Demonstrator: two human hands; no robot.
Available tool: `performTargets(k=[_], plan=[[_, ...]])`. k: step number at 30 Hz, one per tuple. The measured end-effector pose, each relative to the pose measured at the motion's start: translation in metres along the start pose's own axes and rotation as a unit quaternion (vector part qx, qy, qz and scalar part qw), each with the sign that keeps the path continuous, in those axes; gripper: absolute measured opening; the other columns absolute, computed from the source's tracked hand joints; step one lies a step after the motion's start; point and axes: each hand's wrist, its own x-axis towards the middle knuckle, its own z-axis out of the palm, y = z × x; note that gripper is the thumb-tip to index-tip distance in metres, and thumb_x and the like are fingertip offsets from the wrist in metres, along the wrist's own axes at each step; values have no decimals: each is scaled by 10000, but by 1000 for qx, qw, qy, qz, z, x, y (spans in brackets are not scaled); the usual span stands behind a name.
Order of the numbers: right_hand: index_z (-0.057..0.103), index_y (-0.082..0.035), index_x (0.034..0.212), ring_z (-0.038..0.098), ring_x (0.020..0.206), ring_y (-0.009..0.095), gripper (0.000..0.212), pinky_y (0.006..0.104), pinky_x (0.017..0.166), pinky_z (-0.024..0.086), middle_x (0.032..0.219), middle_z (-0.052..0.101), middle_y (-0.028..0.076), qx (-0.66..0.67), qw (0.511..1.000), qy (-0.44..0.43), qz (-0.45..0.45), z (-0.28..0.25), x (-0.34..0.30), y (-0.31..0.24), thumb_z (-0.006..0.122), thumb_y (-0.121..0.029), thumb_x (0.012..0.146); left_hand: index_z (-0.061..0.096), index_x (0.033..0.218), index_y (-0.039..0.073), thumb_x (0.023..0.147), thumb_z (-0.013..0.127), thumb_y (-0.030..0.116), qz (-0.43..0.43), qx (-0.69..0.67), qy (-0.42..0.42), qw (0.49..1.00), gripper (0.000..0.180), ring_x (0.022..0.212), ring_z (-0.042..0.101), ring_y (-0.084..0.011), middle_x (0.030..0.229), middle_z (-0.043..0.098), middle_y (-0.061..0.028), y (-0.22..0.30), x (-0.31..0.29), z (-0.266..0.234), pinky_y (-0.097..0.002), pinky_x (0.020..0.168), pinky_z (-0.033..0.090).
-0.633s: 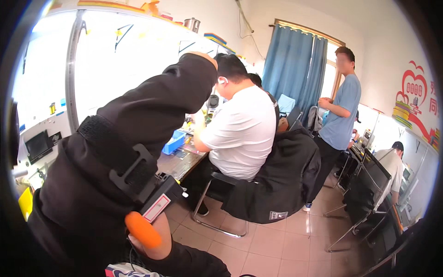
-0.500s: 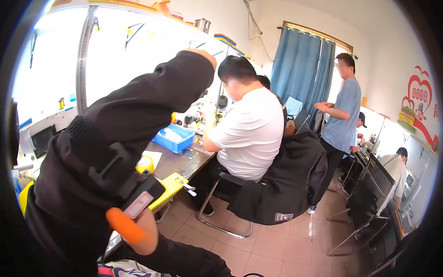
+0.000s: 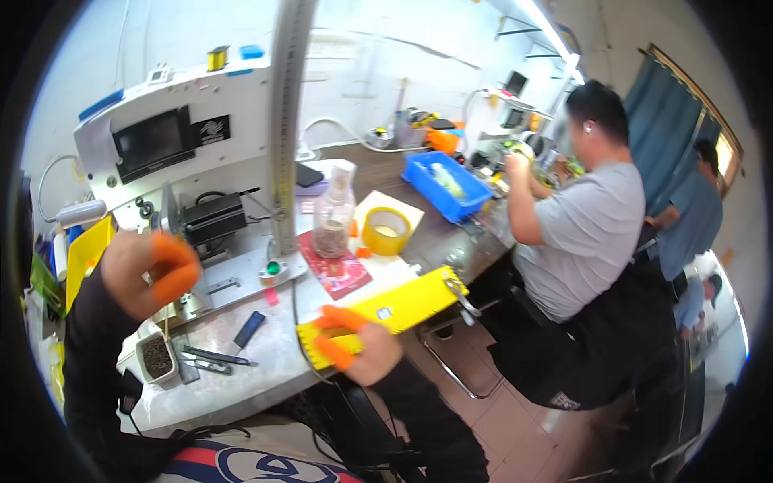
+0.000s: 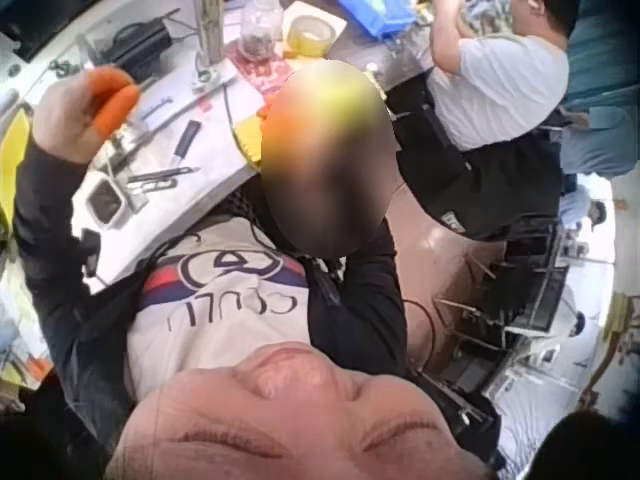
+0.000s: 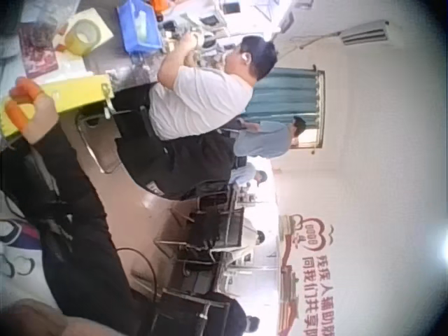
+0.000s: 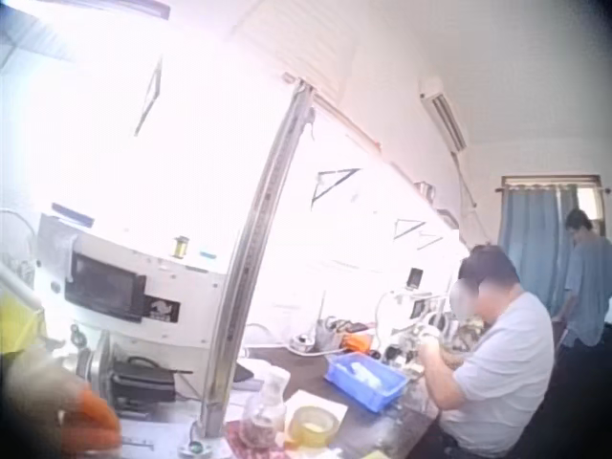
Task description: Assemble small electronic or mechanical components using a precision machine and manual hand tools at a workbench.
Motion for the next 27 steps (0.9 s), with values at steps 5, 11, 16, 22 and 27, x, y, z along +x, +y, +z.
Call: performTargets(k=[5,11,16,22,27], plan=[[519,4,993,564,754,142,220,241,683,444,847,592,98,123,964,233,-26,-37,59,37,525,-3,773,496,793,19,689,557,4,-250,-150,177,940,121,467,459,-93,610,493,-44,-68,-99,-17,-193,494,374],[522,15,979,564,739,136,214,241,683,454,835,593,107,211,924,285,-143,-48,147,-2,549,-15,769,477,813,14,755,500,53,-368,-145,320,861,73,462,444,-81,607,497,-56,-76,-146,-61,-189,448,348],[517,-18,1004,574,732,156,214,244,629,477,862,589,95,160,904,339,-205,-30,181,5,529,-46,792,490,791,28,744,552,54,-326,-151,257,898,82,494,489,-98,672,501,-53,-109,-166,-48,-198,476,383],[517,-24,1005,566,714,138,220,226,603,472,855,584,78,148,868,401,-254,-32,165,-26,538,-47,787,483,803,27,765,564,133,-242,-60,299,921,139,484,481,-82,652,524,-52,-151,-180,-51,-186,467,385],[506,-11,1032,561,755,143,238,241,640,476,868,576,85,44,861,441,-250,-44,122,-25,519,-63,800,514,884,43,781,534,100,-177,-108,228,952,120,491,478,-82,679,537,-60,-173,-168,-53,-186,450,380]])
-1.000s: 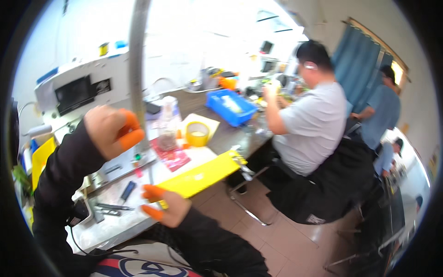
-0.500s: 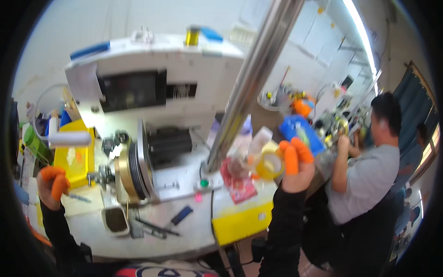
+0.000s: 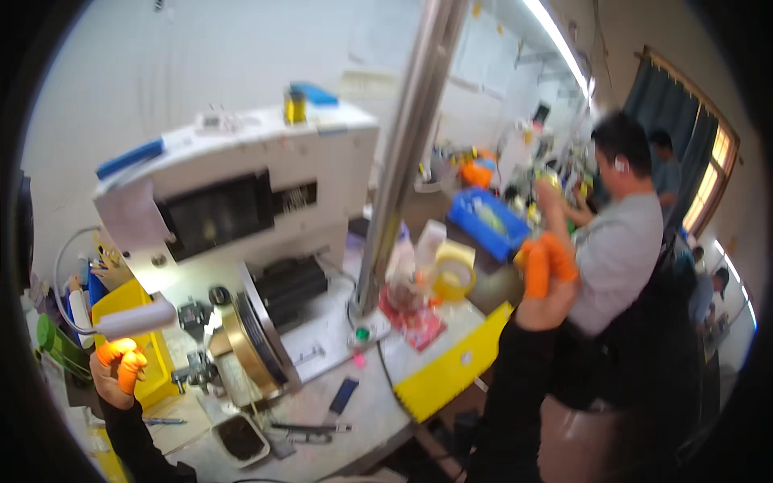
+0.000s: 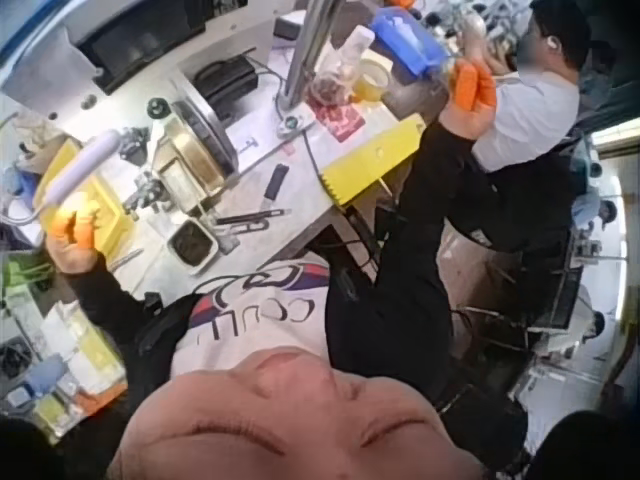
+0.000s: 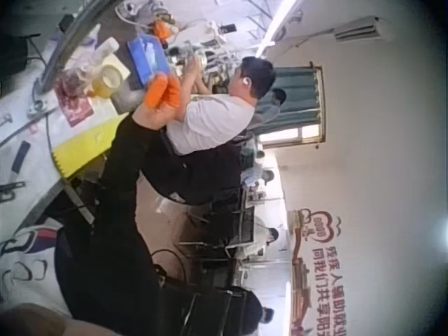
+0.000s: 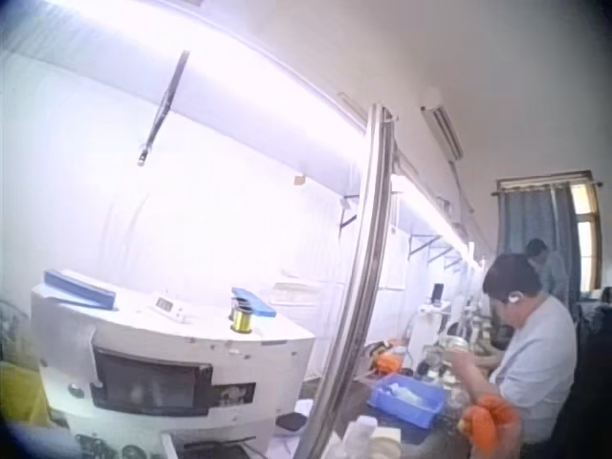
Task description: Assemble small electronic or mechanical components using a precision machine and manual hand tools at a workbench.
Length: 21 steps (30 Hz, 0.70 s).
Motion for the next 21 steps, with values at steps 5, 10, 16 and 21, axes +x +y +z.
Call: performTargets(k=[5,10,16,21], plan=[[498,2,1055,564,784,127,261,222,683,461,892,582,93,-99,995,-4,2,-94,-8,-77,519,-91,811,500,977,28,808,496,60,-57,-116,-78,989,172,522,459,-92,727,528,-90,2,-2,-6,-182,515,375],[558,-7,952,534,687,72,210,188,610,422,781,574,38,-294,938,-72,169,-134,-85,-42,595,-70,756,488,1009,23,813,474,53,-67,-94,-147,982,198,516,452,-90,726,526,-96,-1,-15,1,-181,514,367],[537,18,981,553,721,108,290,220,657,441,829,577,61,-348,866,-131,335,-171,-158,13,615,-88,722,514,843,26,729,474,29,-68,-35,-139,987,121,489,471,-124,665,537,-95,64,-23,39,-209,497,370],[545,0,943,552,737,150,248,253,666,438,831,571,85,-344,892,-141,255,-161,-166,33,610,-92,722,582,773,65,652,564,11,141,50,-329,932,134,489,512,-170,619,570,-46,124,-2,83,-237,455,376]])
